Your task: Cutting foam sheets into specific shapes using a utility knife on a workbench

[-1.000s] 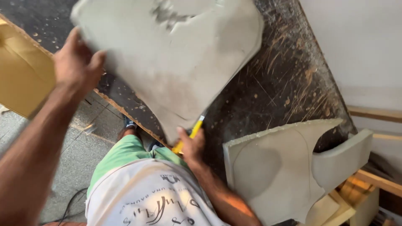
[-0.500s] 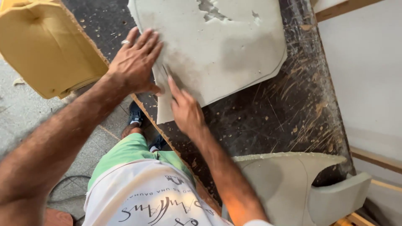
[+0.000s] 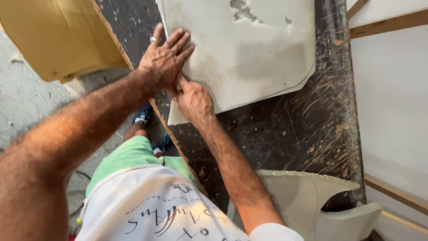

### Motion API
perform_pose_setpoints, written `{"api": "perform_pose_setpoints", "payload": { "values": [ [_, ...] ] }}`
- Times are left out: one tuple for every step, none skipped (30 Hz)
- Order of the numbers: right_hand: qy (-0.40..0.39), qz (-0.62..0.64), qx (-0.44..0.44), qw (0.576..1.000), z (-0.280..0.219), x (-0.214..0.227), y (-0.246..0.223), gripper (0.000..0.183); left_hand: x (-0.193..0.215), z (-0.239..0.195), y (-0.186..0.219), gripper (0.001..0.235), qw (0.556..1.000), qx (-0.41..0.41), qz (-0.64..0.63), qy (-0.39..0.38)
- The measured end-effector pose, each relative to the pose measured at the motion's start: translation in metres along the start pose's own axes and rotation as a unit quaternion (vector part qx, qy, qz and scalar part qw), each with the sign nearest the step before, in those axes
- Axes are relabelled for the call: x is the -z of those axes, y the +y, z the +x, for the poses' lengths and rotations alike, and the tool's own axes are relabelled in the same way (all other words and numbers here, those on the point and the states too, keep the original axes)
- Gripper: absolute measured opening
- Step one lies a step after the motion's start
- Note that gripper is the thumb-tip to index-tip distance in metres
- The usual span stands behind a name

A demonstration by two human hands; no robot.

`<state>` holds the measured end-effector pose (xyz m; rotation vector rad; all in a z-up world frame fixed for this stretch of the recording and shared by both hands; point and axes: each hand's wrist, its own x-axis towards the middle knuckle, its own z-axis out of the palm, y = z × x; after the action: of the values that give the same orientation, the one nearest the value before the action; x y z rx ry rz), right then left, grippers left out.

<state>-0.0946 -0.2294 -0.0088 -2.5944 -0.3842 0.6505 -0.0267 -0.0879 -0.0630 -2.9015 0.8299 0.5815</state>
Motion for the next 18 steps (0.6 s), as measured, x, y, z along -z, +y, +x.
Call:
{"api": "perform_pose_setpoints", "payload": {
  "values": [
    [-0.018, -0.001, -0.030, 0.999, -0.002, 0.002, -0.003, 0.048, -0.009, 0.002, 0.003, 0.174, 1.000, 0.011, 0.005, 0.016],
    [-0.033, -0.002, -0.055, 0.998, 0.002, 0.005, -0.008, 0.056, -0.016, 0.005, 0.000, 0.177, 0.999, 0.026, 0.013, 0.034],
    [-0.035, -0.002, -0.051, 0.998, 0.000, -0.002, -0.001, 0.056, -0.006, 0.002, -0.002, 0.177, 0.999, 0.030, 0.013, 0.033],
    [-0.021, -0.017, -0.052, 0.998, -0.007, -0.011, 0.007, 0.064, 0.002, -0.002, 0.001, 0.172, 0.999, 0.031, 0.011, 0.022],
    [-0.008, -0.031, -0.053, 0.998, -0.013, -0.019, 0.016, 0.072, 0.010, -0.004, 0.004, 0.168, 0.999, 0.032, 0.009, 0.010],
    [-0.010, -0.032, -0.056, 0.998, -0.022, -0.016, 0.015, 0.072, 0.001, -0.001, 0.004, 0.168, 0.999, 0.030, 0.006, 0.009],
    [-0.026, -0.029, -0.060, 0.997, -0.031, -0.013, 0.015, 0.071, -0.009, 0.001, 0.004, 0.171, 0.999, 0.039, 0.012, 0.031],
    [-0.043, -0.026, -0.067, 0.997, -0.041, -0.010, 0.013, 0.071, -0.018, 0.003, 0.004, 0.175, 0.997, 0.047, 0.016, 0.053],
    [-0.046, -0.027, -0.071, 0.996, -0.054, -0.007, 0.013, 0.071, -0.022, 0.004, 0.004, 0.175, 0.998, 0.044, 0.012, 0.051],
    [-0.048, -0.021, -0.075, 0.996, -0.065, -0.003, 0.012, 0.069, -0.025, 0.005, 0.003, 0.175, 0.997, 0.040, -0.008, 0.069],
    [-0.049, -0.016, -0.080, 0.995, -0.077, 0.001, 0.011, 0.069, -0.027, 0.006, 0.001, 0.175, 0.995, 0.036, -0.028, 0.087],
    [-0.049, -0.021, -0.082, 0.995, -0.096, -0.005, 0.023, 0.069, -0.027, 0.006, 0.003, 0.175, 0.995, 0.035, -0.032, 0.090],
    [-0.049, -0.027, -0.078, 0.995, -0.115, -0.010, 0.033, 0.066, -0.025, 0.005, 0.004, 0.176, 0.995, 0.035, -0.040, 0.085],
    [-0.048, -0.034, -0.070, 0.996, -0.129, -0.016, 0.043, 0.063, -0.024, 0.004, 0.000, 0.176, 0.995, 0.040, -0.046, 0.080],
    [-0.048, -0.039, -0.067, 0.996, -0.139, -0.003, 0.039, 0.063, -0.029, 0.007, -0.001, 0.176, 0.994, 0.044, -0.048, 0.085],
    [-0.143, -0.048, -0.151, 0.977, -0.151, 0.009, 0.033, 0.065, -0.034, 0.009, 0.000, 0.180, 0.993, 0.044, -0.032, 0.102],
    [-0.237, -0.056, -0.234, 0.941, -0.163, 0.021, 0.028, 0.068, -0.039, 0.010, 0.001, 0.184, 0.992, 0.045, -0.016, 0.120],
    [-0.235, -0.062, -0.226, 0.943, -0.166, 0.031, 0.026, 0.068, -0.027, 0.006, -0.001, 0.184, 0.991, 0.054, -0.015, 0.124]
  ]
}}
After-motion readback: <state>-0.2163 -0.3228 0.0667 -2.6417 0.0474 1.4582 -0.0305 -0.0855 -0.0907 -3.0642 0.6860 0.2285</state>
